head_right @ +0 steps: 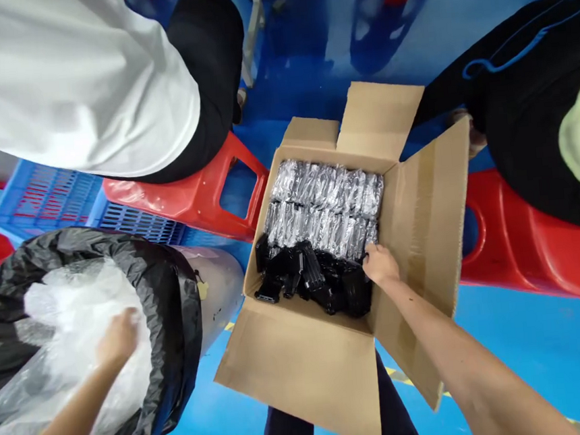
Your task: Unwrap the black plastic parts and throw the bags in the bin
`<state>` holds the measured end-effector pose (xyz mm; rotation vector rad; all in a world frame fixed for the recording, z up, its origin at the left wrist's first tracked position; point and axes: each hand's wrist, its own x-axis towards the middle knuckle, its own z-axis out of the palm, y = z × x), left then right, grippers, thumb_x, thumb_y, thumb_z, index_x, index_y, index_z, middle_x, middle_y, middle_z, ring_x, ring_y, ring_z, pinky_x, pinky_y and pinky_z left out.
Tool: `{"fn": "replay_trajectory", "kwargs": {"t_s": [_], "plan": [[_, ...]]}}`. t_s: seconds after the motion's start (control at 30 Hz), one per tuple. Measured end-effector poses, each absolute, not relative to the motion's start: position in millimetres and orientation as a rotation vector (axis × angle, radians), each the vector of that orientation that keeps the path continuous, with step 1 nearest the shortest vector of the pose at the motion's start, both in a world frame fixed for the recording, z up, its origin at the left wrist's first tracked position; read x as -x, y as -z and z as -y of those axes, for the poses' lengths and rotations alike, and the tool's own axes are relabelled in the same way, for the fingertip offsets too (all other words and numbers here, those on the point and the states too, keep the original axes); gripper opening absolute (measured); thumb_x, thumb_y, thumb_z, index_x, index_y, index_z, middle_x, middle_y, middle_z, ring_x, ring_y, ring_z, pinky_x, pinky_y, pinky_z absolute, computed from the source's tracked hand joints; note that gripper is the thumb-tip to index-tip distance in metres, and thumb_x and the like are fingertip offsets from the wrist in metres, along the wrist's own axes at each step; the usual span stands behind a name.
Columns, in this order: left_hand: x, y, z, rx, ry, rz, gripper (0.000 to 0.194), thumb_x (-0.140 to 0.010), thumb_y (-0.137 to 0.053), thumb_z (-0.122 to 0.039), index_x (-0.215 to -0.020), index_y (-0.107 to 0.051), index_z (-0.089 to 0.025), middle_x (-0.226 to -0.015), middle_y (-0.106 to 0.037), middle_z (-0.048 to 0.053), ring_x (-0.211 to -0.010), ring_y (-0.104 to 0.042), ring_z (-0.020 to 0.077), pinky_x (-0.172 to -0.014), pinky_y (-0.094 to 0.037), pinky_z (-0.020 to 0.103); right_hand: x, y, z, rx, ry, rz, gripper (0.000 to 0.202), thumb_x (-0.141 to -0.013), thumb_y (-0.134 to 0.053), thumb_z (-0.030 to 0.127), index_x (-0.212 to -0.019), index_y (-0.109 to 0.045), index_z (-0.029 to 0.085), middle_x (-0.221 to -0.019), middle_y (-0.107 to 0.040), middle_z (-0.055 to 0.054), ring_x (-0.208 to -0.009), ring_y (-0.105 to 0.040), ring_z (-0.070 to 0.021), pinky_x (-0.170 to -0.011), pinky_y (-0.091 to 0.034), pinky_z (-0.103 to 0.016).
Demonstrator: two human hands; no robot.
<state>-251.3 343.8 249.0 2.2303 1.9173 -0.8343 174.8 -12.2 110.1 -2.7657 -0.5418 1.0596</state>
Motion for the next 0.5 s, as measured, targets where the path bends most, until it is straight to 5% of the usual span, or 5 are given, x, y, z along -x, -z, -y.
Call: {"fn": "replay_trajectory", "kwargs": {"t_s": [0.17, 0.33, 0.5], "plan": [[246.3, -218.4, -322.9, -2.017, 0.956, -1.841, 0.030, -0.088, -0.054, -0.036, -0.110, -0.055, -0.015, -0.105, -0.059, 0.006, -0.092, -0.059, 0.0176, -0.080, -0.050, 0.036, -135.7, -129.4, 27.6, 2.711, -1.139, 0.729, 0.023, -0.087, -0.048, 0.020, -0.108, -0.057, 0.015, -0.115, -0.056, -0.008, -0.109, -0.051, -0.0196, -0.097, -0.039, -0.041], [257.8, -262.3, -362.8, -1.963, 0.801, -1.960, 0.037, -0.090, -0.049, -0.041, -0.115, -0.052, -0.015, -0.111, -0.056, 0.009, -0.097, -0.056, 0.0202, -0.084, -0.048, 0.042, -68.3, -189.4, 49.6, 2.608, -1.168, 0.763, 0.031, -0.083, -0.038, 0.013, -0.099, -0.062, 0.024, -0.107, -0.061, -0.007, -0.103, -0.057, -0.0192, -0.095, -0.044, -0.034], [273.6, -312.7, -385.0, -2.031, 0.575, -1.917, 0.038, -0.091, -0.042, -0.045, -0.106, -0.056, -0.014, -0.106, -0.058, 0.010, -0.097, -0.057, 0.0219, -0.085, -0.044, 0.040, 5.1, -280.7, 68.0, 2.566, -1.135, 0.666, 0.016, -0.084, -0.057, 0.034, -0.098, -0.060, 0.026, -0.101, -0.062, -0.004, -0.096, -0.059, -0.0186, -0.080, -0.051, -0.035]]}}
